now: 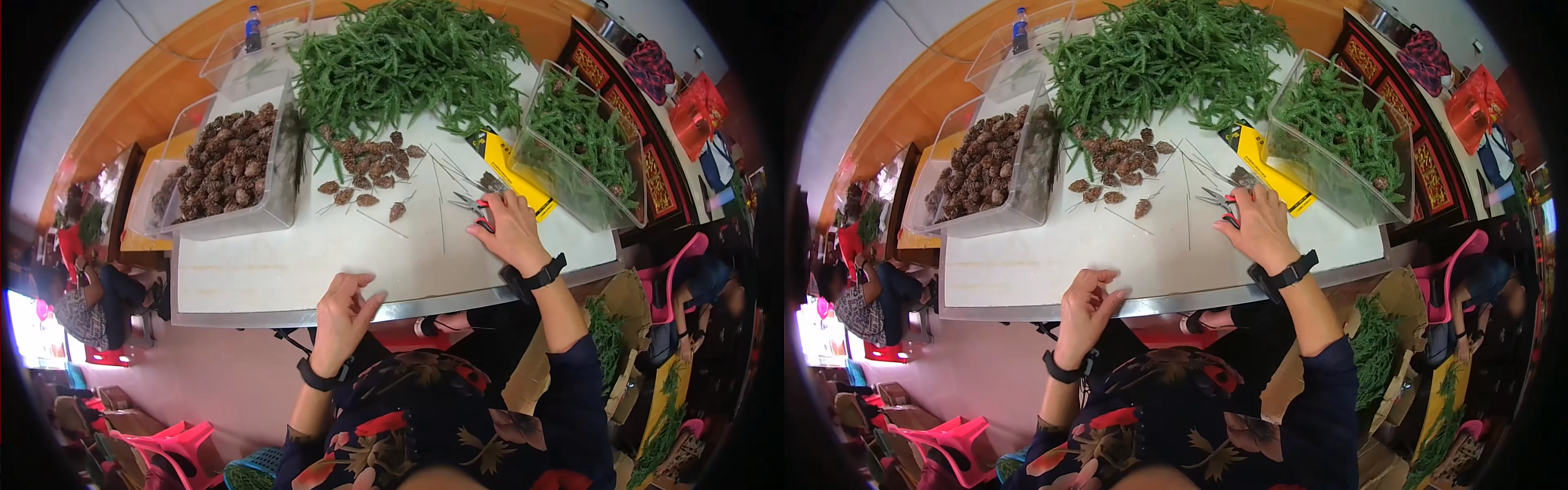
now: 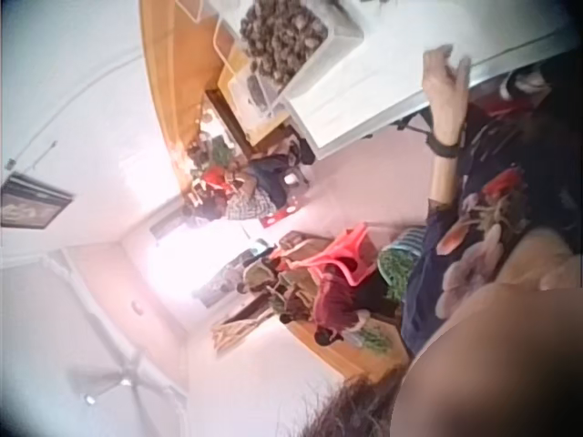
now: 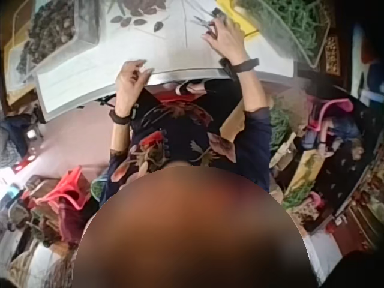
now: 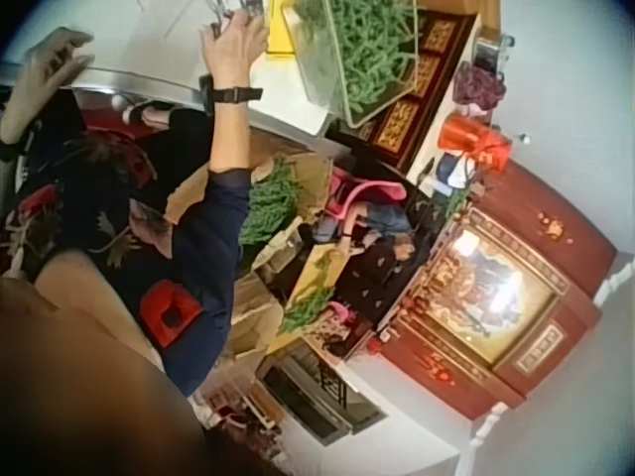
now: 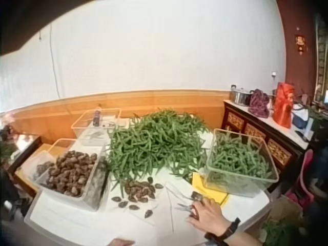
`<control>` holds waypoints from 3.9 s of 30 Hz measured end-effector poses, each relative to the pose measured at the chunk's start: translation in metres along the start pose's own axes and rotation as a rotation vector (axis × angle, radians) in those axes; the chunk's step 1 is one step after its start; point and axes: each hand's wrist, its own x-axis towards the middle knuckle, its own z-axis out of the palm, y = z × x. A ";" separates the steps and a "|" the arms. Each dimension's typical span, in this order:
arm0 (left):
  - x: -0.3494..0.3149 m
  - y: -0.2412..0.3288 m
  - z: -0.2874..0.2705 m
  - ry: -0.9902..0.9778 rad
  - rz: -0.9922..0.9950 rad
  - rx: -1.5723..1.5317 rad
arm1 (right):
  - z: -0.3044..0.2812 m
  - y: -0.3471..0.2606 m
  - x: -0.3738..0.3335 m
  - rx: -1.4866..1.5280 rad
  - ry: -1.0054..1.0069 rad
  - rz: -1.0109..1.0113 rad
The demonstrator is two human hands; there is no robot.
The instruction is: Wrapping wire around herb sprigs and small dried objects to create decorative bundles.
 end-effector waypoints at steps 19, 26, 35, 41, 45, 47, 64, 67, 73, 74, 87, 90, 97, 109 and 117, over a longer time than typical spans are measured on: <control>0.130 0.004 0.067 0.008 0.130 0.967 | 0.018 -0.032 0.072 0.814 0.208 -0.051; 0.124 0.015 0.048 -0.099 -0.195 -0.152 | 0.030 -0.023 0.064 1.176 -0.078 0.048; 0.117 0.038 0.066 -0.232 -0.319 -0.541 | 0.032 -0.030 0.064 1.635 -0.324 0.003; 0.116 0.041 0.072 -0.181 -0.281 -0.536 | 0.031 -0.026 0.066 1.586 -0.323 -0.015; 0.109 0.040 0.080 -0.075 -0.133 -0.256 | 0.028 -0.028 0.062 1.521 -0.267 -0.053; 0.106 0.041 0.083 -0.026 -0.064 -0.122 | 0.025 -0.027 0.061 1.507 -0.309 -0.012; 0.193 0.077 0.084 -0.158 0.130 0.126 | -0.001 0.011 0.065 1.844 -0.264 -0.063; 0.231 0.071 0.116 -0.181 0.509 0.382 | -0.001 0.019 0.064 1.992 -0.327 -0.273; 0.277 0.047 0.148 -0.461 0.418 0.601 | 0.007 0.013 0.065 1.946 -0.377 -0.372; 0.279 0.049 0.148 -0.539 0.327 0.625 | 0.007 0.013 0.064 1.935 -0.386 -0.353; 0.171 0.014 0.041 -0.286 0.003 -1.424 | 0.015 -0.019 0.070 1.722 -0.202 -0.107; 0.168 0.009 0.041 -0.214 -0.022 -1.446 | 0.013 -0.039 0.076 1.738 -0.237 -0.065; 0.152 0.023 0.048 -0.096 0.250 -0.248 | 0.027 -0.045 0.086 1.911 -0.270 -0.081; 0.146 0.032 0.052 -0.014 0.519 0.028 | 0.036 -0.031 0.086 2.020 -0.362 0.089; 0.158 0.009 0.046 0.082 -0.070 -0.615 | 0.027 -0.027 0.080 1.824 -0.137 -0.076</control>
